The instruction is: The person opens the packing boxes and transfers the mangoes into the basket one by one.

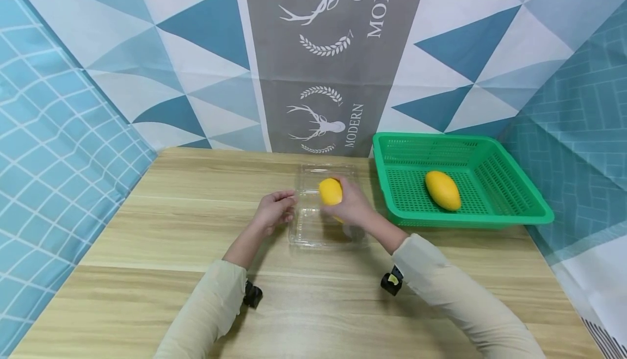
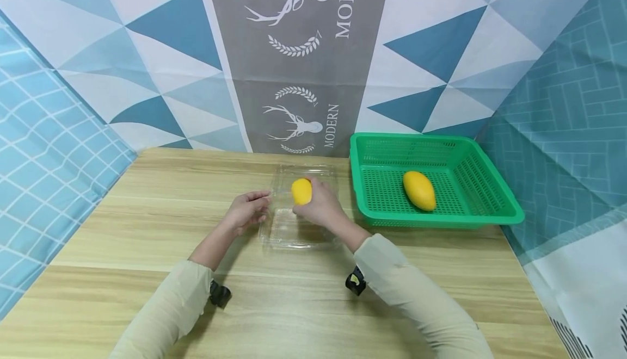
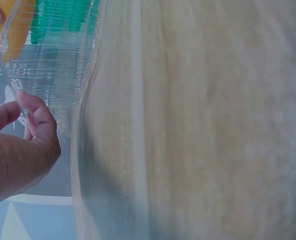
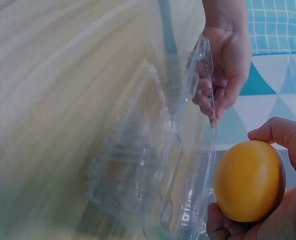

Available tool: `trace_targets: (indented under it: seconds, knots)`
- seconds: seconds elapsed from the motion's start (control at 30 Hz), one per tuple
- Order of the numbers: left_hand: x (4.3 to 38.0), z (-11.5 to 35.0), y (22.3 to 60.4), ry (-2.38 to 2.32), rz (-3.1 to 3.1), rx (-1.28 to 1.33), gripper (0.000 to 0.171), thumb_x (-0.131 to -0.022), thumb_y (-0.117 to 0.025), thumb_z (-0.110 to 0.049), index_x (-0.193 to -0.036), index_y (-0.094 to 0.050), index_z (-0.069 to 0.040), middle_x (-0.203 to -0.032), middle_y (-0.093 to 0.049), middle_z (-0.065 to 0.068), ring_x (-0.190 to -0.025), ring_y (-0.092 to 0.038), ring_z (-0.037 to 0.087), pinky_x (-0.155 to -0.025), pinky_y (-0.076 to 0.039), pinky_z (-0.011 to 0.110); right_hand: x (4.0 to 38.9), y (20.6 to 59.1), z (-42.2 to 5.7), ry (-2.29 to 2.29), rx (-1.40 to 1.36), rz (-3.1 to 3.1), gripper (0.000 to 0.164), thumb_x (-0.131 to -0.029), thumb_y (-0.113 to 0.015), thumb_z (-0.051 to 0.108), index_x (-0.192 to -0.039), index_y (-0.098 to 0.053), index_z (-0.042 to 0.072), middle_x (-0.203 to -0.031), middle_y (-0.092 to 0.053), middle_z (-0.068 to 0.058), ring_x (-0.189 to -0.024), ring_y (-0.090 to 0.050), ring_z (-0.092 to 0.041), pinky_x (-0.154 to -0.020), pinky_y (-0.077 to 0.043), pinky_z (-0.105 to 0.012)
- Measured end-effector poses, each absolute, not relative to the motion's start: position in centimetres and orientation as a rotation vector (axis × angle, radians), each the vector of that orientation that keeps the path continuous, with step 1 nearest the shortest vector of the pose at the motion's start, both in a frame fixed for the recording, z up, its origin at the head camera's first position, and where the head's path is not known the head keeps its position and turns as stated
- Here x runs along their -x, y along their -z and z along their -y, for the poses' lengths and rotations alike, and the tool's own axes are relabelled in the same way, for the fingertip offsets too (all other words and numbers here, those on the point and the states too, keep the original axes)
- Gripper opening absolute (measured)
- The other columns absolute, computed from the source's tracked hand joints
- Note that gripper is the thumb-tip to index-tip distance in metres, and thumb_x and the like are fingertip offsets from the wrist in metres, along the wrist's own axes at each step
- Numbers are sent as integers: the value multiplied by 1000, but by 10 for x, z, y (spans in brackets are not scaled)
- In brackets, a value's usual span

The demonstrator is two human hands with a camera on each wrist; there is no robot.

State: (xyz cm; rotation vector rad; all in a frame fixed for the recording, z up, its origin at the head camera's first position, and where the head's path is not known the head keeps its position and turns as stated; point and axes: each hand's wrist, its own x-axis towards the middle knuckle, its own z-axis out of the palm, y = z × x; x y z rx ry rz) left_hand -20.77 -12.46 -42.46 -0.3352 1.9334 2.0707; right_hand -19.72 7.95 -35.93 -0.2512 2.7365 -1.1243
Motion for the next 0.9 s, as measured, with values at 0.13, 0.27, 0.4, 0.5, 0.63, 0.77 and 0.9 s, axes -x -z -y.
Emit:
trace_targets:
  seconds: [0.13, 0.27, 0.4, 0.5, 0.63, 0.77, 0.9]
  knots:
    - [207, 124, 424, -2062, -1944, 323, 37, -92, -55, -8, -128, -50, 0, -96, -50, 2, -73, -50, 10, -56, -48, 15, 199, 355, -86, 1138, 248, -2739, 82, -71, -75, 16, -142, -33, 11, -124, -49, -14, -102, -52, -28, -84, -50, -41]
    - [206, 124, 425, -2059, -1940, 320, 38, -92, -55, -7, -128, -48, 1, -96, -50, 2, -73, -51, 10, -57, -48, 16, 199, 350, -92, 1154, 241, -2739, 81, -72, -74, 16, -142, -32, 11, -127, -48, -14, -104, -53, -29, -84, -51, -42]
    - [206, 124, 424, -2068, -1945, 329, 38, -92, -55, -7, -128, -49, 2, -96, -51, 3, -74, -51, 11, -57, -48, 16, 200, 345, -96, 1155, 245, -2757, 82, -72, -74, 17, -142, -32, 11, -127, -47, -14, -103, -52, -29, -82, -50, -41]
    - [205, 123, 422, -2066, -1954, 342, 37, -92, -55, -8, -128, -50, 0, -96, -51, 2, -74, -51, 11, -57, -48, 16, 201, 342, -99, 1140, 246, -2775, 82, -72, -74, 18, -142, -32, 12, -126, -48, -14, -102, -51, -29, -82, -50, -40]
    - [206, 122, 422, -2051, -1962, 344, 38, -92, -55, -9, -128, -50, 0, -95, -51, 2, -73, -51, 10, -57, -48, 16, 201, 342, -102, 1127, 239, -2788, 82, -72, -75, 19, -142, -33, 13, -126, -47, -13, -103, -50, -28, -82, -49, -40]
    - [207, 122, 422, -2047, -1962, 346, 39, -92, -56, -9, -129, -49, 0, -95, -51, 2, -74, -50, 10, -57, -48, 16, 202, 340, -105, 1120, 226, -2790, 81, -73, -74, 19, -142, -33, 13, -125, -47, -14, -104, -50, -29, -81, -50, -41]
    - [207, 121, 423, -2047, -1970, 347, 40, -92, -56, -9, -129, -49, 1, -95, -51, 2, -75, -51, 11, -58, -48, 16, 203, 337, -107, 1104, 200, -2803, 80, -73, -73, 19, -142, -33, 14, -124, -47, -14, -104, -49, -28, -81, -50, -41]
